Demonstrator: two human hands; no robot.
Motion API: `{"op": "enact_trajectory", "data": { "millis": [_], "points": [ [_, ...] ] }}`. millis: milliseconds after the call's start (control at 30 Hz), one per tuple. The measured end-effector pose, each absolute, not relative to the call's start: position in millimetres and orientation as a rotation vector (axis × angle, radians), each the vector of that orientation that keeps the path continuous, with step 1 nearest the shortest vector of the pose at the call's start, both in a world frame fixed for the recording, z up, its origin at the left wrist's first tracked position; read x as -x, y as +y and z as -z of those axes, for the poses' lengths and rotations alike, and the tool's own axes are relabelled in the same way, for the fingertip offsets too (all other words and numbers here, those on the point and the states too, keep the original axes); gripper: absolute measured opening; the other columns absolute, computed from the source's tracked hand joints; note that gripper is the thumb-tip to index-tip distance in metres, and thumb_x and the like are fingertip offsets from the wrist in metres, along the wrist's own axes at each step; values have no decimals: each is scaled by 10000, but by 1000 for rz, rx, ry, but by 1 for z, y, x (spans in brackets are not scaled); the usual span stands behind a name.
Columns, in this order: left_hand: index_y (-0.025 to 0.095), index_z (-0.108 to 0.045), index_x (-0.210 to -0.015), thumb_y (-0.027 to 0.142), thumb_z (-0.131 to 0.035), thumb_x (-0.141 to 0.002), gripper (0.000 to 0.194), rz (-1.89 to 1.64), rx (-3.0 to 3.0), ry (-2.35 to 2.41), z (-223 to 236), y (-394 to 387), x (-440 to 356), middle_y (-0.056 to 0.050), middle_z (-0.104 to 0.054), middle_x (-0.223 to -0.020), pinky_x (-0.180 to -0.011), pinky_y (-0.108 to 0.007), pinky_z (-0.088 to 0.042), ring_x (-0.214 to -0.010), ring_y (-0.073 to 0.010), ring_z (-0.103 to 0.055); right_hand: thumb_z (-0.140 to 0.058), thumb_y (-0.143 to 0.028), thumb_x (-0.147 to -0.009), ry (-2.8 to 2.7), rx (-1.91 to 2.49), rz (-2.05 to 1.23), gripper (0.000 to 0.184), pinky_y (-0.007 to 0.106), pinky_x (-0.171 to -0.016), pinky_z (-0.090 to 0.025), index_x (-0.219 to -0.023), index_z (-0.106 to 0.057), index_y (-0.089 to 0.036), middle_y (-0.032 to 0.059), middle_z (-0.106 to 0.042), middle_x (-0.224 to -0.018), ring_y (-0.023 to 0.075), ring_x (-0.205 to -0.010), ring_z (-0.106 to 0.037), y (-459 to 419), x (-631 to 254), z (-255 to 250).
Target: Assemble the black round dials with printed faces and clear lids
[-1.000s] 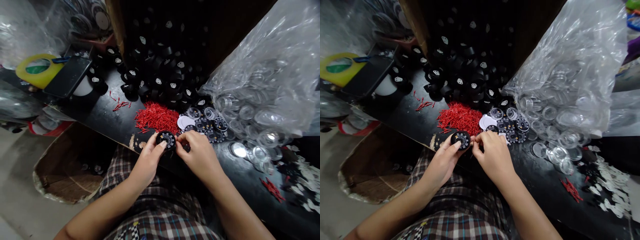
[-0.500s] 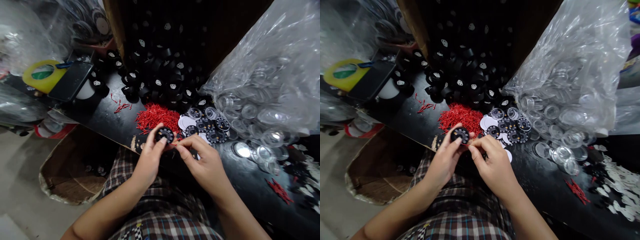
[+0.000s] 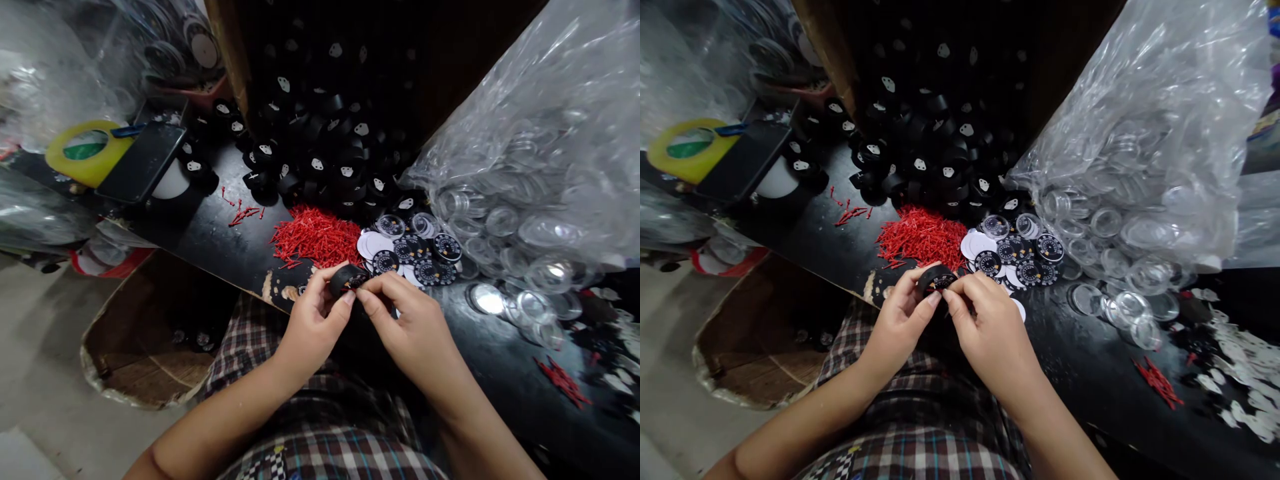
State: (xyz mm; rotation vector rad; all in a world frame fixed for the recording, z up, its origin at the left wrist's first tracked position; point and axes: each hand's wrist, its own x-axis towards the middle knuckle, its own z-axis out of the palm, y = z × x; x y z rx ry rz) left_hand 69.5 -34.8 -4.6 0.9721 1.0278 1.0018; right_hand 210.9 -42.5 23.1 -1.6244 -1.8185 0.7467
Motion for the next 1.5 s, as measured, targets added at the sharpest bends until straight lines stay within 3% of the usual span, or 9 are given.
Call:
{"op": "enact_trajectory", "data": {
  "millis": [333,500,633,867,967,1133,1200,1333,1500],
  "points": [
    [261,-636,-1137,172,-576,-838,318,-1022,-1239,1214,4,-41,-66,-1,-684,-1050,-937,-294,-453,-1001,-194,-618,-508,-215,-907,-1758,1690,-708,213,252,-578,-375,-694,-516,-206,-13,-577,-663,136,-630,-528,-53,-199,-23],
    [243,-627,-1151,253,-605,-847,305,-897,-845,981,6,-33,-63,-29,-678,-1138,-964,-335,-464,-1084,-213,-608,-547,-238,-888,-1785,1664,-750,192,248,-544,-365,-698,-552,-209,-28,-546,-633,121,-585,-502,-50,-206,-25],
    [266,-601,-1215,259,-669,-812,409,-822,-662,877,7,-30,-59,-27,-666,-1205,-993,-341,-457,-1175,-226,-572,-525,-207,-892,-1977,1595,-489,87,305,-696,-402,-923,-606,-203,21,-617,-806,167,-745,-556,-46,-212,-24],
    [311,-643,-1211,446,-666,-803,429,-810,-635,993,10,-39,-65,-12,-623,-1308,-1046,-359,-435,-1281,-263,-500,-486,-137,-852,-2168,1600,-181,137,326,-699,-375,-746,-556,-186,26,-589,-713,174,-689,-533,-37,-206,-21],
    [311,-643,-1213,510,-657,-786,471,-838,-521,1039,12,-42,-73,-24,-601,-1338,-1021,-386,-465,-1283,-288,-499,-495,-131,-827,-2014,1667,-274,129,288,-652,-383,-723,-542,-191,-2,-565,-674,145,-634,-504,-36,-202,-25],
    [329,-611,-1251,403,-654,-827,433,-869,-865,1086,15,-36,-70,9,-556,-1391,-1159,-347,-271,-1375,-233,-384,-556,-167,-830,-1848,1690,-742,85,240,-596,-405,-765,-597,-204,-33,-587,-660,117,-595,-530,-32,-218,-30],
    [296,-619,-1235,413,-645,-830,422,-859,-787,1021,16,-32,-67,-24,-587,-1351,-1108,-375,-361,-1318,-254,-457,-539,-226,-873,-1800,1658,-758,117,249,-649,-443,-811,-635,-204,-8,-641,-740,134,-672,-586,-20,-239,-27],
    [225,-647,-1086,401,-725,-757,381,-874,-575,896,13,-27,-70,-52,-685,-1078,-844,-321,-544,-1047,-235,-640,-544,-334,-879,-1658,2066,-221,314,401,-833,-460,-1116,-647,-157,122,-621,-1064,252,-907,-619,18,-285,-12],
    [189,-630,-933,367,-745,-736,289,-833,-592,956,13,-27,-74,1,-659,-751,-586,-210,-483,-686,-132,-649,-603,-414,-818,-1716,2217,-272,419,417,-840,-476,-1158,-636,-171,134,-539,-1152,269,-928,-617,44,-314,-4]
  ]
}}
